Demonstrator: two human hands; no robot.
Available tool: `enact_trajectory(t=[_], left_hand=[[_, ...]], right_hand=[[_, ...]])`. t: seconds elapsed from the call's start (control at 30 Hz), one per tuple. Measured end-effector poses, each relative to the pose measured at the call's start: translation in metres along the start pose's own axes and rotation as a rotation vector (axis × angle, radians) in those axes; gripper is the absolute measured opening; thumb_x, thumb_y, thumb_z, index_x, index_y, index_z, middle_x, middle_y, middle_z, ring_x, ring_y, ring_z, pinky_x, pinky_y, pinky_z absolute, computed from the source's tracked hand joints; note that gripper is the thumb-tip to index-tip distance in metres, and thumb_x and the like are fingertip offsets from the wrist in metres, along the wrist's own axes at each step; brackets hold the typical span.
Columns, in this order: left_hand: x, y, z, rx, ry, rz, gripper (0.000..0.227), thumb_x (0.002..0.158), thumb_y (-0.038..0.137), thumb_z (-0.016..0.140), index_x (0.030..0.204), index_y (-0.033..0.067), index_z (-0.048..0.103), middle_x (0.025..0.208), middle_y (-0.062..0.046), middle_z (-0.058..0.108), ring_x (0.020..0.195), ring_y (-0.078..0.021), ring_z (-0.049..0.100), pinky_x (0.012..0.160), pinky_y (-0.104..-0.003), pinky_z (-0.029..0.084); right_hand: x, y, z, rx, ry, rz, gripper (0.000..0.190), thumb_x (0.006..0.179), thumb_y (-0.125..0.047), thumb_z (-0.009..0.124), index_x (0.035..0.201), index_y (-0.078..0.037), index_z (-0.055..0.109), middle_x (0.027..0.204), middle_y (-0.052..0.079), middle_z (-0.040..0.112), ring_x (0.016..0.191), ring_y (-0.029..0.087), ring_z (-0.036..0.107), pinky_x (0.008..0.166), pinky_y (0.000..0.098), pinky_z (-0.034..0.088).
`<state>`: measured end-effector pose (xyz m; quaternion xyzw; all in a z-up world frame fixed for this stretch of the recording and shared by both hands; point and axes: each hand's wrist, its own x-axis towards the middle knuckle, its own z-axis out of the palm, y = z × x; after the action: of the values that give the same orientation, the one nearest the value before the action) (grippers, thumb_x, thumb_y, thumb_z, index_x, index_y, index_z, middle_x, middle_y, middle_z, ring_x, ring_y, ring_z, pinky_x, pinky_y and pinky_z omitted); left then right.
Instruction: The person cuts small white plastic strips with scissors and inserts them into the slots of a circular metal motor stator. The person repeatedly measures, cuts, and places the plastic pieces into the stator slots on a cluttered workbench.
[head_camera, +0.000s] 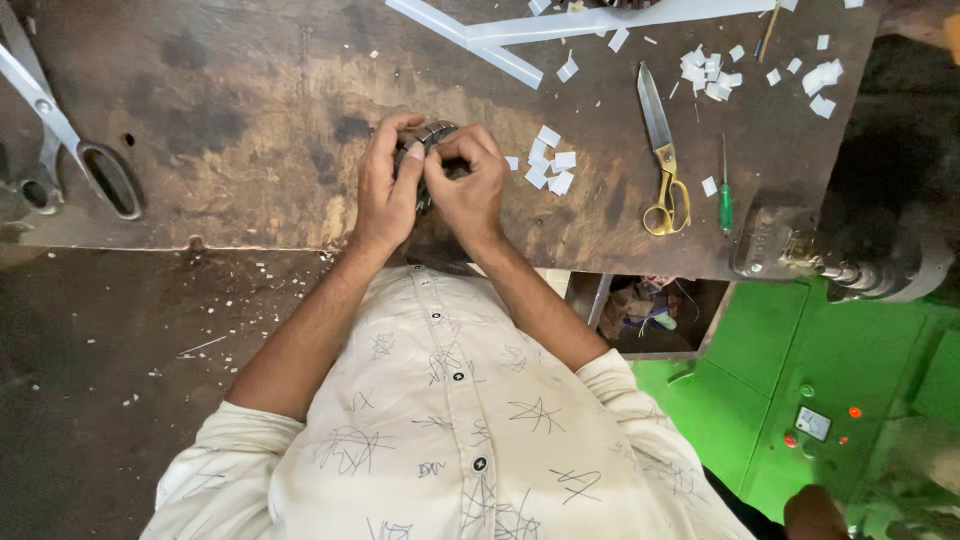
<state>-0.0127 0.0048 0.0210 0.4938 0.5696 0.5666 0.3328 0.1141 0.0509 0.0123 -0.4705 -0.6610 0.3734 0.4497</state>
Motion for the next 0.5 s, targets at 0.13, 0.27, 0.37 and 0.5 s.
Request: enact_trajectory(t=[0.13, 0.27, 0.37, 0.5], left_hand=[[0.000, -0.001, 0.001, 0.025, 0.007, -0.006, 0.029, 0.105, 0.013, 0.053, 0.131, -0.0004, 0.057, 0.120, -0.015, 0.067, 0.110, -0.0260, 0.065, 0.099, -0.038, 0.052], [-0.001, -0.002, 0.000, 0.045, 0.024, 0.014, 0.029, 0.106, 0.014, 0.053, 0.130, -0.0009, 0.057, 0.120, -0.016, 0.066, 0.112, -0.0283, 0.065, 0.100, -0.039, 0.050], [-0.001, -0.001, -0.001, 0.051, 0.019, 0.025, 0.029, 0.107, 0.014, 0.052, 0.131, -0.0010, 0.057, 0.122, -0.017, 0.066, 0.114, -0.0293, 0.065, 0.102, -0.039, 0.050], [0.001, -0.002, -0.003, 0.061, 0.006, -0.010, 0.032, 0.103, 0.013, 0.052, 0.132, -0.0015, 0.056, 0.122, -0.017, 0.066, 0.112, -0.0297, 0.065, 0.102, -0.040, 0.049]], right_hand=[[0.002, -0.003, -0.020, 0.060, -0.172, -0.138, 0.016, 0.081, 0.000, 0.081, 0.096, 0.003, 0.075, 0.105, 0.014, 0.070, 0.101, 0.023, 0.068, 0.088, 0.0324, 0.055], [-0.002, 0.004, -0.015, 0.028, -0.107, -0.028, 0.011, 0.085, -0.001, 0.079, 0.096, 0.000, 0.077, 0.100, 0.011, 0.074, 0.094, 0.020, 0.073, 0.084, 0.0303, 0.059], [-0.002, 0.006, -0.013, -0.026, -0.130, -0.054, 0.013, 0.085, -0.001, 0.081, 0.098, 0.001, 0.077, 0.102, 0.010, 0.074, 0.096, 0.019, 0.073, 0.085, 0.0310, 0.059], [0.005, 0.005, -0.008, 0.150, -0.143, 0.099, 0.027, 0.088, -0.004, 0.080, 0.113, -0.001, 0.071, 0.105, 0.008, 0.075, 0.096, 0.013, 0.073, 0.083, 0.0271, 0.061]])
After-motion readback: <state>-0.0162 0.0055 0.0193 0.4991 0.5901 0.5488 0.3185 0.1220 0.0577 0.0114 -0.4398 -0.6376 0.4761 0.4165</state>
